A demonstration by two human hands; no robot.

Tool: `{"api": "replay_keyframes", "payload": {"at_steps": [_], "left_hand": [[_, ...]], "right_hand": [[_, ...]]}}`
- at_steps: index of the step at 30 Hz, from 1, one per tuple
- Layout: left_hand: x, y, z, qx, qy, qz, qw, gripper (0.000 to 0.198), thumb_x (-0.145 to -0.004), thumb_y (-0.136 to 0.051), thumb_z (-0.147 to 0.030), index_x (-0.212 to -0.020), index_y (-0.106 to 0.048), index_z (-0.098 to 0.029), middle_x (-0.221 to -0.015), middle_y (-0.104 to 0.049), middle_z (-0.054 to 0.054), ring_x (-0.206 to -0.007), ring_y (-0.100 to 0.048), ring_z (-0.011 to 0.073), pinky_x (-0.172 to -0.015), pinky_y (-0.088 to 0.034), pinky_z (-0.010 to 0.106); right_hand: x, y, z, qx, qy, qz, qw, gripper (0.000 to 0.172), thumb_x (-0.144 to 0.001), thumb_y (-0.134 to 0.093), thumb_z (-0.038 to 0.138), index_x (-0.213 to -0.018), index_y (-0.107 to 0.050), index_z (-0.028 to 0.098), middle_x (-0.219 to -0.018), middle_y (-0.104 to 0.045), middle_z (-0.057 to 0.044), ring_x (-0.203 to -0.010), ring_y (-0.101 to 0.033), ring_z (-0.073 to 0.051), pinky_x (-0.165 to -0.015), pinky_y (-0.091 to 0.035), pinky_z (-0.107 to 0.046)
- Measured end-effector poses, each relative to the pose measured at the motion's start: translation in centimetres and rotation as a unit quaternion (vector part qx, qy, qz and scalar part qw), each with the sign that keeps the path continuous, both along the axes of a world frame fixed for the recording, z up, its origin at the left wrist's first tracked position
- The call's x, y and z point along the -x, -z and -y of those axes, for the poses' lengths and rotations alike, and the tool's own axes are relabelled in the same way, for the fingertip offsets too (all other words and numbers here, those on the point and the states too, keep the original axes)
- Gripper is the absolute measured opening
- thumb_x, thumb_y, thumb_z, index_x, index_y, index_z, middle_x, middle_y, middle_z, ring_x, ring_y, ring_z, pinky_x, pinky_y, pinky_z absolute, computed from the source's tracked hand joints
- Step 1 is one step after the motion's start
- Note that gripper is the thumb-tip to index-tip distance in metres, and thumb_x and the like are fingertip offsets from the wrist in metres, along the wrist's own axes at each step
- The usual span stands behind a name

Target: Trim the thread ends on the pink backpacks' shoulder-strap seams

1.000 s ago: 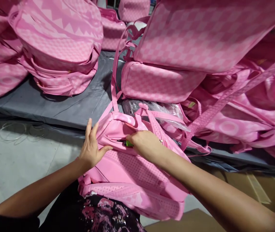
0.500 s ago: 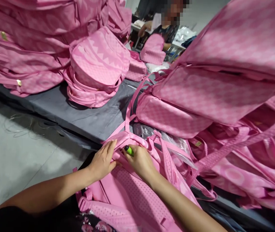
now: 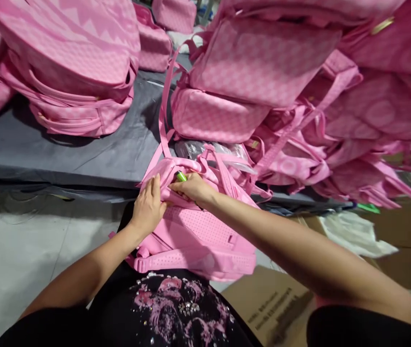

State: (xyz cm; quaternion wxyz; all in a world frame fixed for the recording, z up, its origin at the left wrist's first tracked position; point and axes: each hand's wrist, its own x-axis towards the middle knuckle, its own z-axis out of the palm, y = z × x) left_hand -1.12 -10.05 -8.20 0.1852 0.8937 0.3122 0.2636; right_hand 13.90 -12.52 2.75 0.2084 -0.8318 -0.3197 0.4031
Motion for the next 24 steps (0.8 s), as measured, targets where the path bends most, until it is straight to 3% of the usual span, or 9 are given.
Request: {"api": "replay_keyframes", "payload": {"at_steps": [5,8,13,16,20,24], "left_hand": [[0.1,0.1,-0.1,0.018,0.009,0.018,1.0,0.078,-0.084,-0.067,-0.013,-0.152,-0.032,0.001,-0.146,-0.052,0.031,-0.135,-0.057,0.0388,-0.107,-0.055,0.048],[0.3,0.1,-0.2,0.018,0.011,0.03,0.999,0.076,-0.087,-0.067,-0.015,-0.153,-0.033,-0.002,-0.146,-0.054,0.029,-0.134,-0.058,0.0366,-0.105,-0.056,0.045],[0.7,-0.1,-0.5,0.031,0.018,0.037,0.999,0.076,-0.093,-0.068,-0.038,-0.152,-0.036,0.0,-0.144,-0.055,0.03,-0.127,-0.063,0.0374,-0.099,-0.058,0.044],[0.7,-0.2,-0.4,0.039,0.022,0.037,0.998,0.075,-0.094,-0.067,-0.037,-0.152,-0.037,-0.001,-0.144,-0.055,0.029,-0.128,-0.062,0.0369,-0.1,-0.057,0.045],[0.5,0.3,-0.7,0.049,0.022,0.065,0.996,0.077,-0.091,-0.071,-0.038,-0.153,-0.037,-0.009,-0.144,-0.057,0.025,-0.131,-0.061,0.0342,-0.106,-0.054,0.044],[0.4,0.9,-1.9,0.153,-0.002,0.09,0.984,0.092,-0.082,-0.078,-0.046,-0.155,-0.033,-0.012,-0.153,-0.048,0.025,-0.142,-0.05,0.0365,-0.113,-0.047,0.05]], "right_hand": [[1.5,-0.5,-0.7,0.025,0.034,0.02,0.999,0.032,-0.078,-0.064,0.014,-0.059,-0.04,0.023,-0.047,-0.043,0.007,-0.042,-0.039,-0.008,-0.041,-0.033,-0.022],[0.8,-1.2,-0.5,0.045,0.036,0.067,0.996,0.025,-0.075,-0.065,0.015,-0.062,-0.046,0.022,-0.051,-0.047,0.005,-0.046,-0.044,-0.009,-0.044,-0.036,-0.022],[-3.7,-2.1,3.6,0.1,0.032,0.23,0.968,0.009,-0.071,-0.068,0.016,-0.067,-0.06,0.018,-0.062,-0.056,0.0,-0.063,-0.056,-0.014,-0.056,-0.04,-0.024],[-5.5,-1.7,5.7,0.121,0.024,0.299,0.946,0.006,-0.075,-0.065,0.017,-0.069,-0.065,0.015,-0.066,-0.059,-0.005,-0.07,-0.061,-0.02,-0.06,-0.04,-0.027],[-4.8,-0.4,5.7,0.071,-0.02,0.316,0.946,0.012,-0.08,-0.065,0.018,-0.086,-0.073,0.011,-0.082,-0.068,-0.012,-0.083,-0.065,-0.023,-0.069,-0.044,-0.028],[-4.8,-0.7,7.1,-0.016,-0.089,0.238,0.967,0.029,-0.085,-0.061,0.022,-0.109,-0.076,0.013,-0.075,-0.069,-0.005,-0.068,-0.063,-0.016,-0.064,-0.047,-0.024]]}}
